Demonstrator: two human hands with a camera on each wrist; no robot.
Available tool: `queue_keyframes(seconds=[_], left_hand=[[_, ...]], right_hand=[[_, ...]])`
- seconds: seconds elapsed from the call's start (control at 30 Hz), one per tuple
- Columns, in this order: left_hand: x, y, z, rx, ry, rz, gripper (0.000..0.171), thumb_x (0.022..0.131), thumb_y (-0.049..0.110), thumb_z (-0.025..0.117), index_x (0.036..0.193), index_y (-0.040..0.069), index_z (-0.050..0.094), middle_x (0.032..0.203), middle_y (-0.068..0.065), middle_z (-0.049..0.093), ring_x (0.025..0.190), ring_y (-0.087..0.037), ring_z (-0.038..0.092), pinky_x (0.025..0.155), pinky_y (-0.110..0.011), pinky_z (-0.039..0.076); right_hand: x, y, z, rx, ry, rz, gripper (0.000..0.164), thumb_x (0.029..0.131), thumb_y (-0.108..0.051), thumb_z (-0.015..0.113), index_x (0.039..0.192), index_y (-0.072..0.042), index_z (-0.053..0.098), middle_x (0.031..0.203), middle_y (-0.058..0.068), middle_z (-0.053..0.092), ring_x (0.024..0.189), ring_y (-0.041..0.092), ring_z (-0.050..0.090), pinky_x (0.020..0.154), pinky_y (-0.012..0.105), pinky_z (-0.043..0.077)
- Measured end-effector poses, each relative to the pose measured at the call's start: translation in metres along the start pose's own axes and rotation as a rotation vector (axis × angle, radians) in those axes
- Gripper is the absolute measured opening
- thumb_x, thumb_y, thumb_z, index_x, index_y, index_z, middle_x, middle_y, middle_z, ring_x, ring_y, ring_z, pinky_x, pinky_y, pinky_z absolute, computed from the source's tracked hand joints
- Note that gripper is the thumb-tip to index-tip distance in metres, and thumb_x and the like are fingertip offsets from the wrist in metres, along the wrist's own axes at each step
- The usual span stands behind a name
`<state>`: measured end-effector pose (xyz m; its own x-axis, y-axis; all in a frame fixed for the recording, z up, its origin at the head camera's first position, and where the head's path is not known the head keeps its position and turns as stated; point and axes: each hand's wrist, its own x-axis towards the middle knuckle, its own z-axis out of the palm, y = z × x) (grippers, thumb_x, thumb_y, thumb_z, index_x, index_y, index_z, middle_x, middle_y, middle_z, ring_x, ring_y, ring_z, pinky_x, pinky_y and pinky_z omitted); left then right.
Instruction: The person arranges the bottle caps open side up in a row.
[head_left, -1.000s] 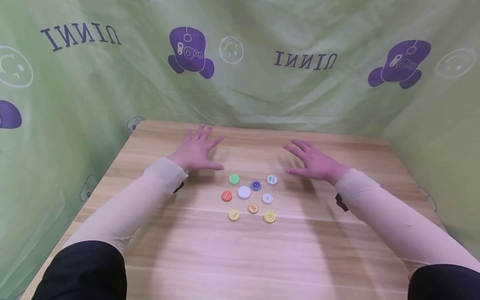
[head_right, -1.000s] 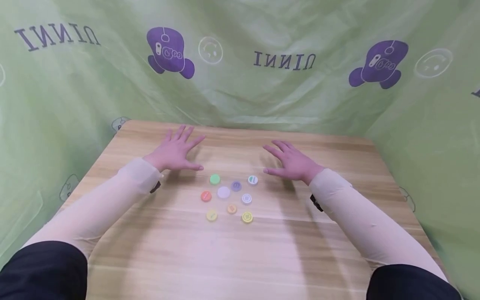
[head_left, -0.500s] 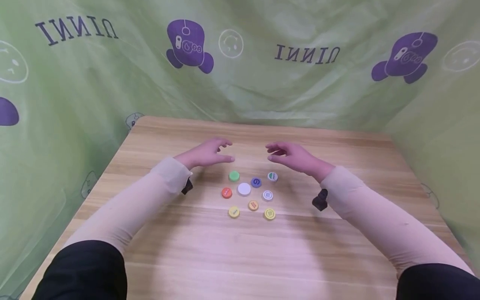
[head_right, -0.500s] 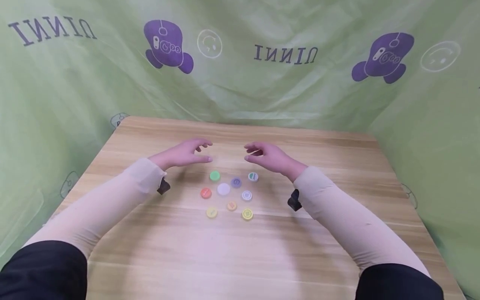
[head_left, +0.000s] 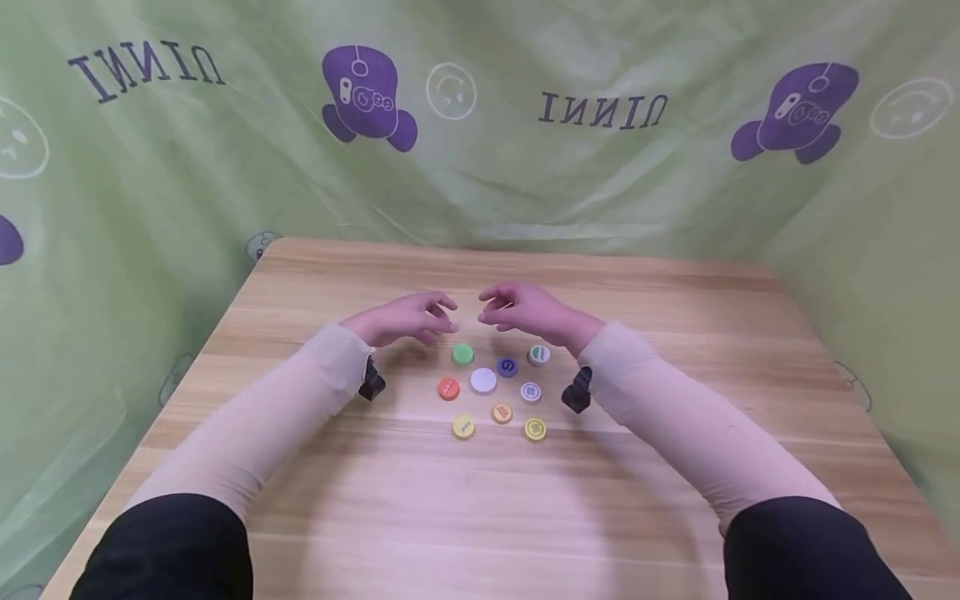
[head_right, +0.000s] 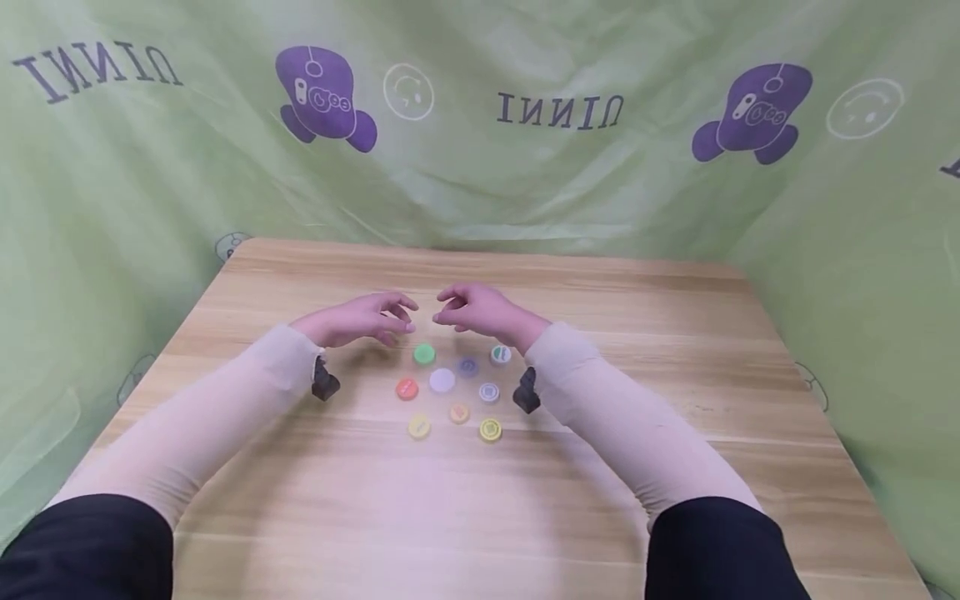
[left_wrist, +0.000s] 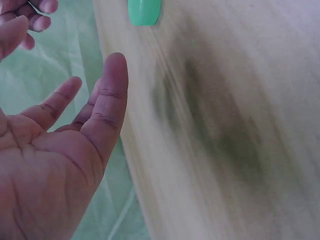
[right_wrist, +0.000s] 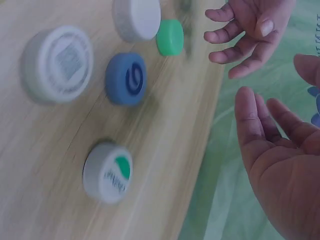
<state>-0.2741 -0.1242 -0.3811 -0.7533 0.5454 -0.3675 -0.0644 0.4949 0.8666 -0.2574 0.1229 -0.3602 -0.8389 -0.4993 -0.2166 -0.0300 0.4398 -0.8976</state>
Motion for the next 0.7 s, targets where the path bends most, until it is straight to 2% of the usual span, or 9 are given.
queue_keyframes(seconds=[0.13, 0.3, 0.5, 0.57, 0.7], left_hand=[[0.003, -0.007, 0.003, -0.021, 0.020, 0.000, 0.058, 0.099, 0.013, 0.066, 0.146, -0.008, 0.040, 0.127, -0.024, 0.052, 0.111, -0.035, 0.060, 0.095, -0.044, 0.056], [0.007, -0.014, 0.011, -0.006, 0.005, -0.005, 0.056, 0.096, 0.007, 0.068, 0.143, -0.010, 0.042, 0.118, -0.022, 0.055, 0.099, -0.029, 0.064, 0.092, -0.039, 0.058], [0.007, -0.019, 0.016, 0.004, -0.013, -0.047, 0.059, 0.092, 0.001, 0.074, 0.142, -0.008, 0.043, 0.122, -0.023, 0.058, 0.096, -0.024, 0.064, 0.091, -0.035, 0.057], [0.007, -0.020, 0.016, 0.033, -0.005, -0.051, 0.059, 0.091, 0.001, 0.075, 0.141, -0.008, 0.045, 0.119, -0.022, 0.059, 0.092, -0.021, 0.065, 0.088, -0.032, 0.058], [0.008, -0.017, 0.018, 0.153, 0.018, -0.045, 0.053, 0.087, 0.003, 0.077, 0.132, -0.009, 0.052, 0.103, -0.014, 0.065, 0.082, -0.015, 0.063, 0.078, -0.027, 0.055]], right_hand=[[0.012, 0.003, 0.009, -0.002, -0.001, 0.048, 0.053, 0.097, -0.012, 0.069, 0.143, 0.009, 0.051, 0.119, 0.019, 0.065, 0.117, 0.039, 0.063, 0.098, 0.039, 0.056], [0.020, 0.009, 0.017, -0.057, -0.008, 0.113, 0.053, 0.095, -0.012, 0.071, 0.141, 0.007, 0.053, 0.119, 0.018, 0.068, 0.111, 0.033, 0.065, 0.099, 0.040, 0.055], [0.028, 0.018, 0.027, -0.145, -0.052, 0.179, 0.057, 0.092, -0.017, 0.076, 0.141, 0.003, 0.055, 0.123, 0.017, 0.067, 0.102, 0.025, 0.066, 0.098, 0.036, 0.052], [0.030, 0.022, 0.030, -0.165, -0.060, 0.191, 0.058, 0.090, -0.017, 0.077, 0.140, 0.003, 0.056, 0.120, 0.014, 0.068, 0.096, 0.022, 0.066, 0.093, 0.033, 0.052], [0.034, 0.027, 0.036, -0.188, -0.067, 0.192, 0.054, 0.086, -0.014, 0.079, 0.134, 0.004, 0.060, 0.100, 0.009, 0.069, 0.083, 0.015, 0.064, 0.081, 0.026, 0.053]])
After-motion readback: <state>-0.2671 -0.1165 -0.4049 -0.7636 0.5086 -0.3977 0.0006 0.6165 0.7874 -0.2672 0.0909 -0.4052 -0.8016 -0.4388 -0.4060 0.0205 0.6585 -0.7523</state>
